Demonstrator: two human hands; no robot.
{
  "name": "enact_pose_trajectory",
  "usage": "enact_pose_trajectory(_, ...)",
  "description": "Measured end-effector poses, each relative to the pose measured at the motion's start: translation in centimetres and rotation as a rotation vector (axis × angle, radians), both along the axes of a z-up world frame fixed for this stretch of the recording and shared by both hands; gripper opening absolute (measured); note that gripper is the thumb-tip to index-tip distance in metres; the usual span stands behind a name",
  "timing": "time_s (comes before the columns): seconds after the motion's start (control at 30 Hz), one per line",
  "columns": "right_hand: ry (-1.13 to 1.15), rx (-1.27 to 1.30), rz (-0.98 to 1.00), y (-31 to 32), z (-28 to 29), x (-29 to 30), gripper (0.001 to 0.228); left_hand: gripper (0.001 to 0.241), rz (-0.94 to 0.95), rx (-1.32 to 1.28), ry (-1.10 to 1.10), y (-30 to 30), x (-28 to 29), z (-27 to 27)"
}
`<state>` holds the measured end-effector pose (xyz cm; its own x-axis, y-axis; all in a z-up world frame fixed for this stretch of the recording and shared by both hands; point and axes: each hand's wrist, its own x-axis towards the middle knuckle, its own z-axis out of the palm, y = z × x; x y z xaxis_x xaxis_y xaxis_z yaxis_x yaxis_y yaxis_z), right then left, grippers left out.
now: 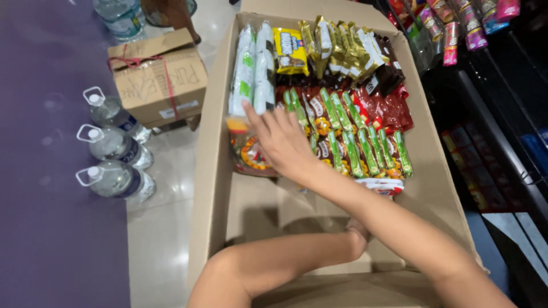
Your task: Organizing and sorting various snack packages into a cardboard box on the floor.
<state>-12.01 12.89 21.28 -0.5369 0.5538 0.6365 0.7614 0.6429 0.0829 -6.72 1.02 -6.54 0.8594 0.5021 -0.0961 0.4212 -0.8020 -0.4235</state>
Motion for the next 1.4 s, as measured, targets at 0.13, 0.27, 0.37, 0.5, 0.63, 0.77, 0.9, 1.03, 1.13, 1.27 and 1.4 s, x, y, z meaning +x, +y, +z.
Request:
enact_pose_trajectory(0.13, -0.318, -0.178, -0.099, 0.8, -5.7, 0.1, 0.046, 0.040, -0.008, -0.001, 0.012, 0.3, -0.8, 0.8)
enact_pose_trajectory(0.27, -0.463, -0.339, -0.147, -1.5, -3.2, -2.1, 0.076, 0.040, -0.021, -0.002, 0.021, 0.6, -0.8, 1.2)
enact_pose_trajectory(0.37, -0.481, -0.283, -0.164, -2.0, -3.5, -2.0, 0.111, 0.040, -0.017, -0.014, 0.032, 0.7, -1.2, 1.5)
enact_pose_trajectory(0.5, -0.421, -0.147, -0.191, -0.8, -6.8, -1.3, 0.083, 0.039, -0.019, -0.016, 0.045, 1.2, 4.2, 7.8)
enact_pose_trajectory(0.63, -0.383, -0.161, -0.177, -0.9, -5.3, -1.1, 0.080, 0.039, -0.020, -0.027, 0.058, 1.9, 4.9, 8.6)
enact_pose_trajectory(0.77, -0.407, -0.116, -0.220, -0.8, -6.6, -0.8, 0.077, 0.040, -0.035, -0.040, 0.076, 2.1, 4.8, 8.8)
enact_pose_trajectory(0.9, -0.289, -0.131, -0.172, -0.1, -6.6, 0.0, 0.083, 0.040, -0.070, -0.051, 0.088, 1.4, 4.6, 8.6)
enact_pose_trajectory(1.03, -0.023, -0.548, 0.171, 0.3, -4.9, 3.8, 0.080, 0.040, -0.131, -0.054, 0.108, 1.1, 4.0, 9.4)
enact_pose_trajectory(1.13, 0.167, -0.728, 0.265, -0.1, -2.1, 11.5, 0.051, 0.040, -0.192, -0.052, 0.114, 1.5, 4.4, 9.4)
enact_pose_trajectory(1.27, 0.303, -0.770, -0.058, -3.4, 5.7, 23.3, 0.035, 0.048, -0.409, 0.175, -0.230, 4.0, 5.1, 7.3)
enact_pose_trajectory(1.4, 0.399, -0.761, -0.309, -8.6, 9.4, 33.6, 0.038, 0.049, -0.540, -0.022, -0.346, 7.6, 3.5, 7.2)
